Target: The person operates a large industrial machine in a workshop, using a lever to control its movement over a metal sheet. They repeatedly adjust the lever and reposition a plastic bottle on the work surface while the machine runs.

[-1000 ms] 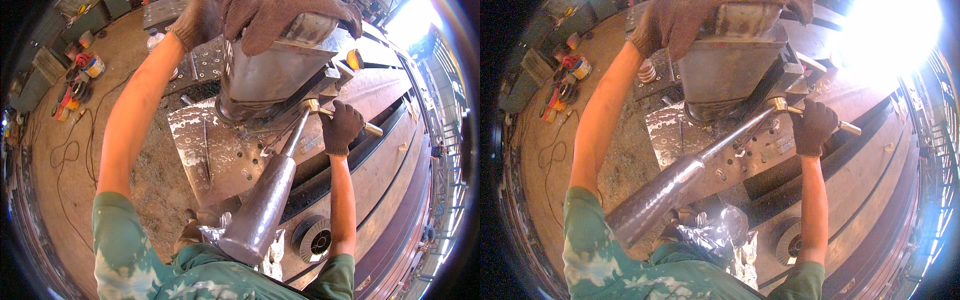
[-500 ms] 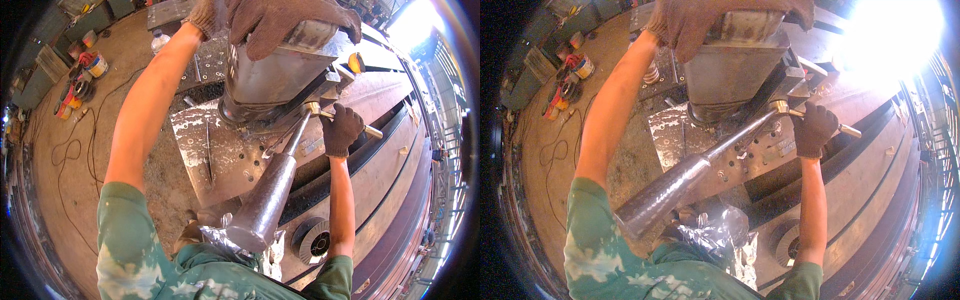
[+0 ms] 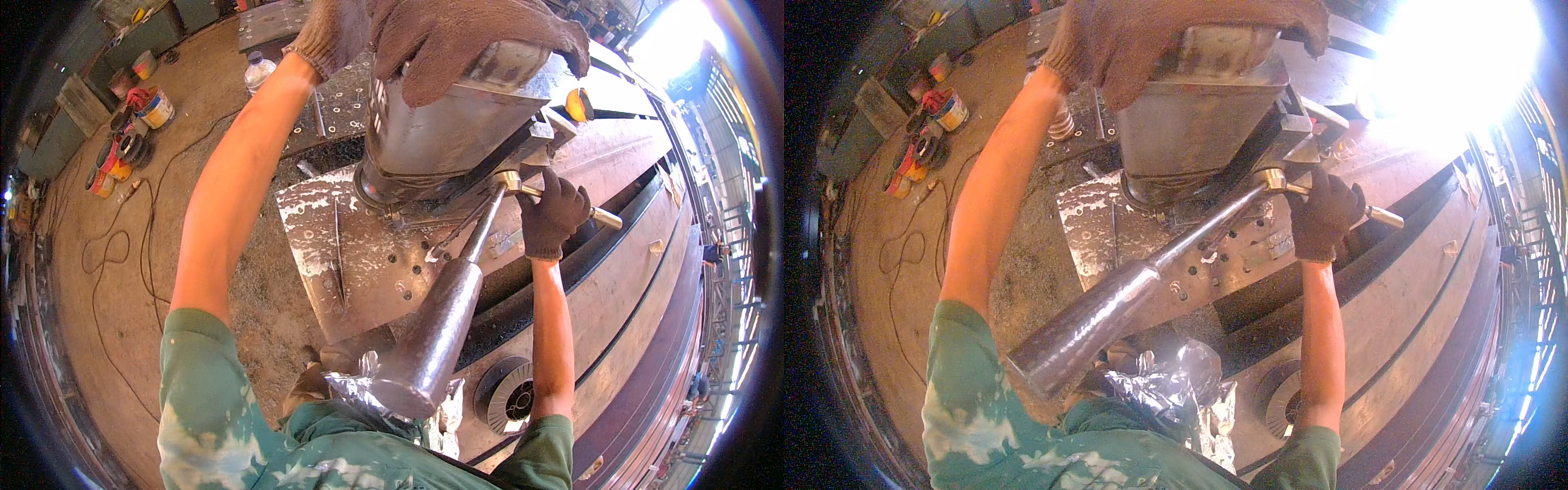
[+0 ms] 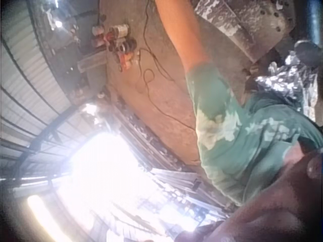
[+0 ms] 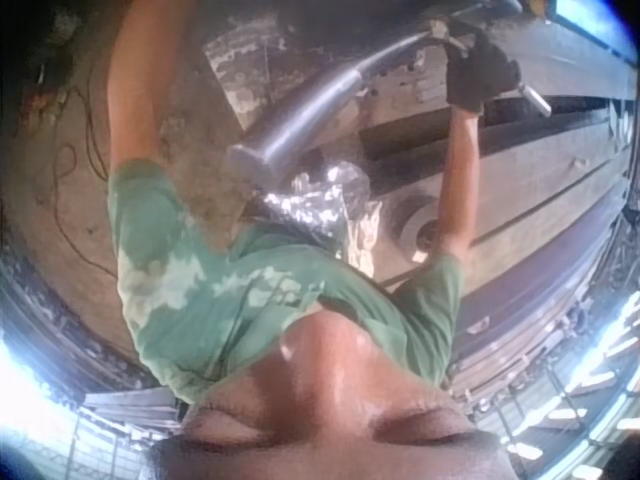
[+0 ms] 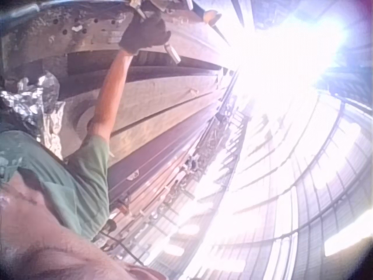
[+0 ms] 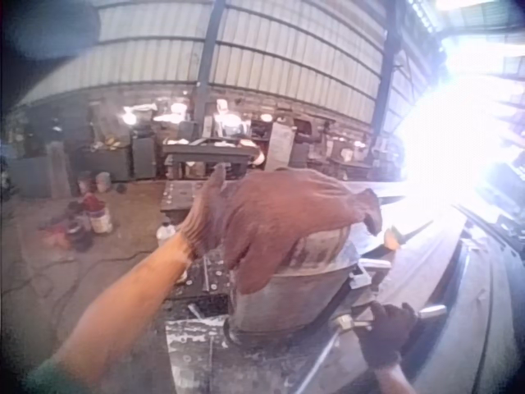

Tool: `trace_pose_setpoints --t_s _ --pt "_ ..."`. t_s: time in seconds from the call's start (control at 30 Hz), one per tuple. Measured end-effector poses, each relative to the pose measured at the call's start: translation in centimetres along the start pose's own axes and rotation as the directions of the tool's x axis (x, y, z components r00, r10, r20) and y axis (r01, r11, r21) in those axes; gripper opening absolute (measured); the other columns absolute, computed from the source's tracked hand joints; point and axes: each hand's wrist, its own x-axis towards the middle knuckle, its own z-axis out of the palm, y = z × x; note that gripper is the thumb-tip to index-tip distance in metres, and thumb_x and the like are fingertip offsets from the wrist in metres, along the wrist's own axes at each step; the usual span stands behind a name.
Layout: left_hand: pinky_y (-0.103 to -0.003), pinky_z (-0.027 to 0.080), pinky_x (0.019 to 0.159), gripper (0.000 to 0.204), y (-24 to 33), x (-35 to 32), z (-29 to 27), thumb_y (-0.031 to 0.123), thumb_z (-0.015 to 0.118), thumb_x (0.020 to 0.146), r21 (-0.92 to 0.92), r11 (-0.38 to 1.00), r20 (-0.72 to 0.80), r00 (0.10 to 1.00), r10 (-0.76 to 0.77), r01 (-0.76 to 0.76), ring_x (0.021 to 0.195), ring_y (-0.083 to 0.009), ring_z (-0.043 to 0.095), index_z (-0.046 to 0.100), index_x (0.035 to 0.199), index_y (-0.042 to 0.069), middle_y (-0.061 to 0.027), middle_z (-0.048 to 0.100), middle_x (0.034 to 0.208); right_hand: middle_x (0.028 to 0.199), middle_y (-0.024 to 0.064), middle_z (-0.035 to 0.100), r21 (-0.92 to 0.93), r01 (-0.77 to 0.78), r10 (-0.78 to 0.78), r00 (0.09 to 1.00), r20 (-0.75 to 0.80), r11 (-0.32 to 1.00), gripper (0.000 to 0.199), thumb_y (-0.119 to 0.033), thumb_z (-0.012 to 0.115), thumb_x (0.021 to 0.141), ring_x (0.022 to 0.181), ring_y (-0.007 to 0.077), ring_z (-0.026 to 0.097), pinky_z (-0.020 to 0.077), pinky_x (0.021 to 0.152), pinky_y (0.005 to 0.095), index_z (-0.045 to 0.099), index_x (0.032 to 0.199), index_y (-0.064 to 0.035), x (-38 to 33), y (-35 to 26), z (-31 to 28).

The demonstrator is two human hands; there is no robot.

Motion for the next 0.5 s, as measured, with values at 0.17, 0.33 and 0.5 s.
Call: trace_pose_setpoints --t_s 0.17,0.33,0.5 --pt "-0.048 0.034 0.124 0.093 0.0 -1.2 1.0 0.073 0.040 0.103 -0.008 1.000 0.043 0.999 -0.030 0.030 0.144 -0.0340 0.049 0.044 0.154 -0.005 -0.0216 0.051 0.156 0.103 0.0058 0.072 0.015 0.051 -0.050 0.998 -0.038 0.999 0.068 -0.046 0.092 0.066 0.102 0.0291 0.066 0.0422 0.105 0.0525 0.068 0.125 -0.0200 0.2 -0.2 -0.3" --pt "-0.049 0.036 0.123 0.108 0.3 -1.6 -0.5 0.082 0.047 0.095 0.080 0.997 0.045 0.999 0.012 -0.015 0.145 -0.0349 0.048 0.039 0.155 -0.008 -0.0225 0.050 0.157 0.091 0.0031 0.071 -0.042 0.037 -0.039 0.998 -0.048 0.998 0.066 -0.046 0.091 0.065 0.090 0.0277 0.067 0.0451 0.097 0.0494 0.069 0.121 -0.0190 0.2 0.0 -0.5" --pt "-0.056 0.031 0.124 0.119 1.2 -3.7 -0.2 0.086 0.045 0.092 0.080 0.993 -0.176 0.982 -0.072 0.087 0.150 -0.0390 0.041 0.025 0.160 -0.009 -0.0227 0.042 0.163 0.090 0.0028 0.071 -0.020 0.074 -0.075 0.994 -0.078 0.997 0.065 -0.047 0.091 0.066 0.088 0.0275 0.067 0.0461 0.090 0.0469 0.069 0.120 -0.0184 0.2 0.2 -0.4"
